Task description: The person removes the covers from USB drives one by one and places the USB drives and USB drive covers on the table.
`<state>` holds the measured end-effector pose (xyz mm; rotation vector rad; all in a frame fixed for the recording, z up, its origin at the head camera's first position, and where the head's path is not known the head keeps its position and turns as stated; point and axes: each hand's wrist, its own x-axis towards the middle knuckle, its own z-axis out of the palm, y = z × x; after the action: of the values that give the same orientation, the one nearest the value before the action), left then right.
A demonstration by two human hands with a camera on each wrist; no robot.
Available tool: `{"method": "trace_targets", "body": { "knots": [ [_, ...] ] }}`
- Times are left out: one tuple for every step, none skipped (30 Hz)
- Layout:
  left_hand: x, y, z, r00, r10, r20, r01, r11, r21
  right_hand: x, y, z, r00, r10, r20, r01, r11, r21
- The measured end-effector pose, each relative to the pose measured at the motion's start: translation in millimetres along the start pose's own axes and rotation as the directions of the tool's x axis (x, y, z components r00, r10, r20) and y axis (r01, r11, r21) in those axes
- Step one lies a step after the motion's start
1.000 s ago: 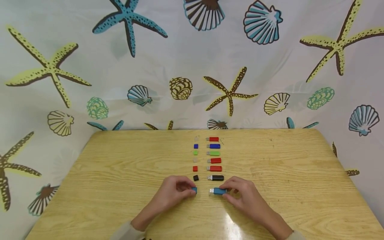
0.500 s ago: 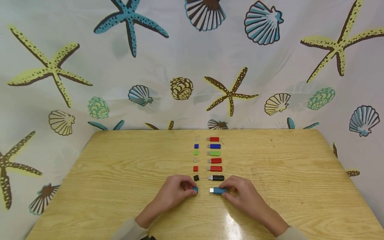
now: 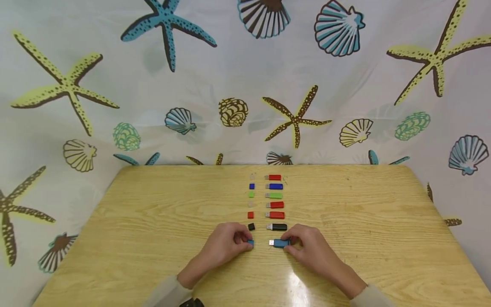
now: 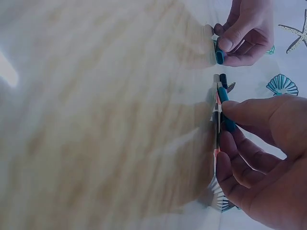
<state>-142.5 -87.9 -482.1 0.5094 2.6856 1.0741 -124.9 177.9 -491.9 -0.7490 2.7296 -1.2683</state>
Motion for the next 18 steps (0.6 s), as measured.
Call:
{"method": "trace_targets", "body": {
  "knots": [
    [0.2,0.1,0.2,1.0,-0.004,0.0,0.004,1.0,0.007,0.4,0.1,0.2,1.0,0.001,0.0,-0.001,1.0,-0.002],
    [0.5,0.2,0.4,1.0,-0.007,-0.001,0.007,1.0,0.014,0.9,0.3,0.3,1.0,0.001,0.001,-0.001,1.0,-0.005],
    [0.8,0.2,0.7,1.0,-0.01,-0.004,0.01,1.0,0.02,1.4,0.5,0.5,1.0,0.002,0.002,-0.002,1.0,-0.008],
    [1.7,0.7,0.8,1.0,-0.01,-0.005,0.01,1.0,0.024,1.8,0.8,0.4,1.0,0.004,0.0,-0.004,1.0,-0.011],
    [2.5,1.1,1.0,1.0,-0.011,-0.007,0.012,1.0,0.028,2.2,1.2,0.3,1.0,0.005,-0.001,-0.005,1.0,-0.015],
    [3.1,1.4,1.1,1.0,-0.012,-0.008,0.012,1.0,0.029,2.7,1.6,0.2,1.0,0.004,-0.002,-0.004,1.0,-0.019],
    [3.7,1.7,1.2,1.0,-0.011,-0.009,0.012,1.0,0.029,3.2,2.0,0.1,1.0,0.004,-0.004,-0.004,1.0,-0.022],
    [4.0,2.0,1.1,1.0,-0.01,-0.011,0.01,1.0,0.028,3.6,2.3,0.0,1.0,0.004,-0.003,-0.004,1.0,-0.024],
    [4.0,2.2,0.9,1.0,-0.011,-0.01,0.011,1.0,0.024,4.0,2.6,0.0,1.0,0.005,-0.001,-0.005,1.0,-0.024],
    [4.0,2.3,0.7,1.0,-0.009,-0.01,0.009,1.0,0.021,4.2,2.9,0.2,1.0,0.004,0.0,-0.004,1.0,-0.021],
    [4.0,2.2,0.6,1.0,-0.007,-0.009,0.008,1.0,0.018,4.3,3.3,0.3,1.0,0.003,0.002,-0.003,1.0,-0.016],
    [3.8,2.3,0.3,1.0,-0.008,-0.006,0.009,1.0,0.016,4.3,3.6,0.5,1.0,0.003,0.005,-0.003,1.0,-0.012],
    [3.4,2.1,0.0,1.0,-0.005,-0.006,0.005,1.0,0.014,4.2,3.8,0.9,1.0,0.001,0.006,-0.001,1.0,-0.007],
    [3.0,1.9,-0.3,1.0,-0.002,-0.005,0.002,1.0,0.012,4.1,4.1,1.4,1.0,0.0,0.009,0.0,1.0,-0.001],
    [2.7,1.8,-0.5,1.0,0.0,-0.003,0.0,1.0,0.009,4.0,4.3,1.8,1.0,0.0,0.011,0.0,1.0,0.003],
    [2.4,1.8,-0.6,1.0,0.003,-0.001,-0.003,1.0,0.008,3.9,4.6,2.1,1.0,0.0,0.012,0.0,1.0,0.003],
    [2.1,1.9,-0.8,1.0,0.003,0.001,-0.003,1.0,0.007,3.8,4.7,2.1,1.0,0.001,0.013,-0.001,1.0,0.001],
    [1.8,2.1,-1.0,1.0,0.004,0.003,-0.004,1.0,0.005,3.9,4.7,2.2,1.0,0.002,0.013,-0.002,1.0,-0.002]
  ]
}}
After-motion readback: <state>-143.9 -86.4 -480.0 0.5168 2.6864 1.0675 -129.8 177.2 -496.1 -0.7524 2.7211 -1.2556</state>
